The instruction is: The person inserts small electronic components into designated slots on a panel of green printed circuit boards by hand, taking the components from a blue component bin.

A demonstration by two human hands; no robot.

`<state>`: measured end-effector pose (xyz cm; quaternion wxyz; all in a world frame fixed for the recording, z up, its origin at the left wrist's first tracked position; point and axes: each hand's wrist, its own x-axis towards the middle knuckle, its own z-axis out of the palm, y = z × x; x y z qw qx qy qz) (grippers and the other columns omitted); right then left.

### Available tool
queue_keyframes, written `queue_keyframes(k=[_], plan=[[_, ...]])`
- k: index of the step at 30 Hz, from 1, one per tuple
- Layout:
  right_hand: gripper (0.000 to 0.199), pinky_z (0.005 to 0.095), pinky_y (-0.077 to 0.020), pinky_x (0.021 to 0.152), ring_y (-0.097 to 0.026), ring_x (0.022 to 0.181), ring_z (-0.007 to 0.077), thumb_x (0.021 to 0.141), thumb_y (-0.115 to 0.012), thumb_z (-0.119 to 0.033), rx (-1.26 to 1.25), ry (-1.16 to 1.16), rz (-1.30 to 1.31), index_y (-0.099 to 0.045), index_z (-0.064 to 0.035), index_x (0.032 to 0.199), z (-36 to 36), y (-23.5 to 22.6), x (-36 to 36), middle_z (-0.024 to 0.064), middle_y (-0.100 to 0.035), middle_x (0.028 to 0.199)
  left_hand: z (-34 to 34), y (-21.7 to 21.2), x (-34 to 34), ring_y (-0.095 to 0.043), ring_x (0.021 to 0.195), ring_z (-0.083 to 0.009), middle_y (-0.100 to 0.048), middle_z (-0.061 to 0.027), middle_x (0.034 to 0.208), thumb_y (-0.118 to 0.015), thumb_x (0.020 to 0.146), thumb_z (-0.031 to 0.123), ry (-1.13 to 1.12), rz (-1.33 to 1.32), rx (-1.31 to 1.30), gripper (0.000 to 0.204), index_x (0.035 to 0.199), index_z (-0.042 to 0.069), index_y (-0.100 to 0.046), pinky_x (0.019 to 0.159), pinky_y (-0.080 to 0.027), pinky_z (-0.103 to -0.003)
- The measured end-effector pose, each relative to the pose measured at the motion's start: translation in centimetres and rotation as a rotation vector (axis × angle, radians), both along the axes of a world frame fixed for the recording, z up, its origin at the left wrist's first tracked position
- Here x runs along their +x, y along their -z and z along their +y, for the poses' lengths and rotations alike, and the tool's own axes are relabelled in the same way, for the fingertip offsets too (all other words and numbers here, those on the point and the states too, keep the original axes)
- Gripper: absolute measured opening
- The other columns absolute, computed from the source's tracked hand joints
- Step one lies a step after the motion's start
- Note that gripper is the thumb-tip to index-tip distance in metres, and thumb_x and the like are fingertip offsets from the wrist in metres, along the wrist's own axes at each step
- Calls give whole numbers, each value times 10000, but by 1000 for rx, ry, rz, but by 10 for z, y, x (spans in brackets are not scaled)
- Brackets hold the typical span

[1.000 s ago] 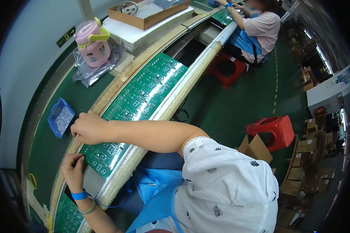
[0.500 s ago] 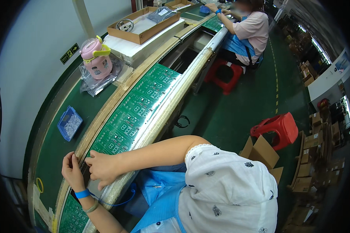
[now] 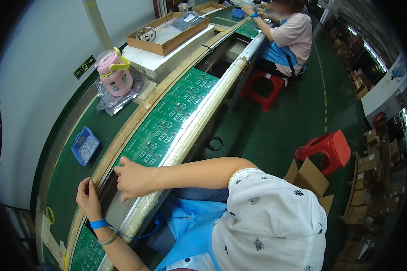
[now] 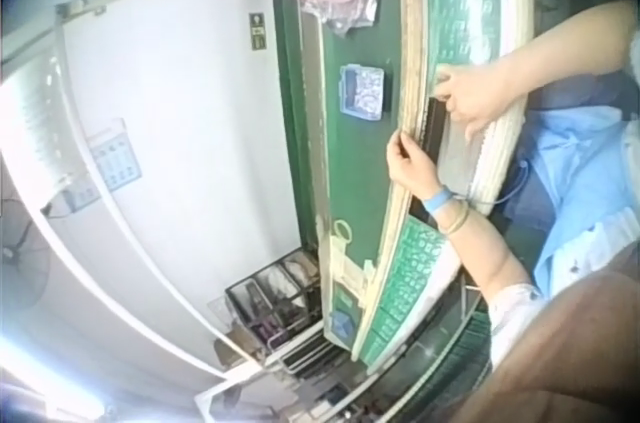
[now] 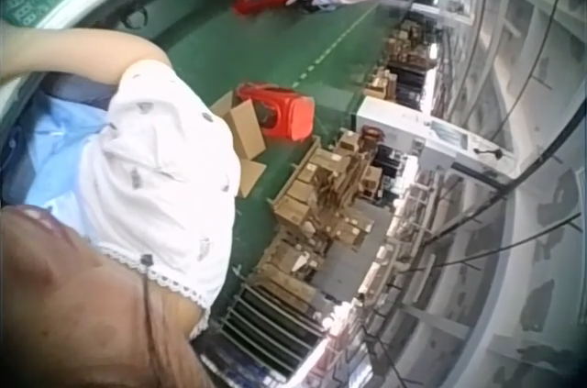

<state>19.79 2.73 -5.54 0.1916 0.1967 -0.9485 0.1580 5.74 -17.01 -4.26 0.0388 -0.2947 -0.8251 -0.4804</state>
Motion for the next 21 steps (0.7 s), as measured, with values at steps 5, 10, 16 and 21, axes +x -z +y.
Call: queue_keyframes(k=[5,10,16,21], plan=[[460,459,-369,896,-561,968,234,864,-683,-540,34,112,34,-713,-100,733,39,-6,18,5,-661,745,0,1,-2,-598,772,-90,-685,-40,857,-659,992,75,2,-21,-21,132,1030,-41,-710,722,-512,-256],[450,456,-365,883,-562,963,227,887,-670,-540,94,209,-14,-717,-111,757,82,-9,33,-5,-659,746,-2,9,-8,-600,775,-92,-687,-41,855,-661,995,85,11,-25,-33,140,1028,-41,-709,729,-514,-262],[462,486,-374,912,-591,990,259,906,-644,-541,139,413,-123,-762,-118,761,136,-15,50,24,-711,792,0,7,-7,-609,782,-94,-691,-43,859,-662,997,88,21,-31,-48,141,1022,-44,-708,733,-518,-263],[440,493,-372,919,-595,1003,271,908,-652,-531,171,522,-134,-771,-128,776,180,-8,60,41,-709,781,0,10,-7,-621,793,-97,-693,-44,861,-661,998,82,46,-60,-47,138,1023,-46,-707,742,-523,-259]])
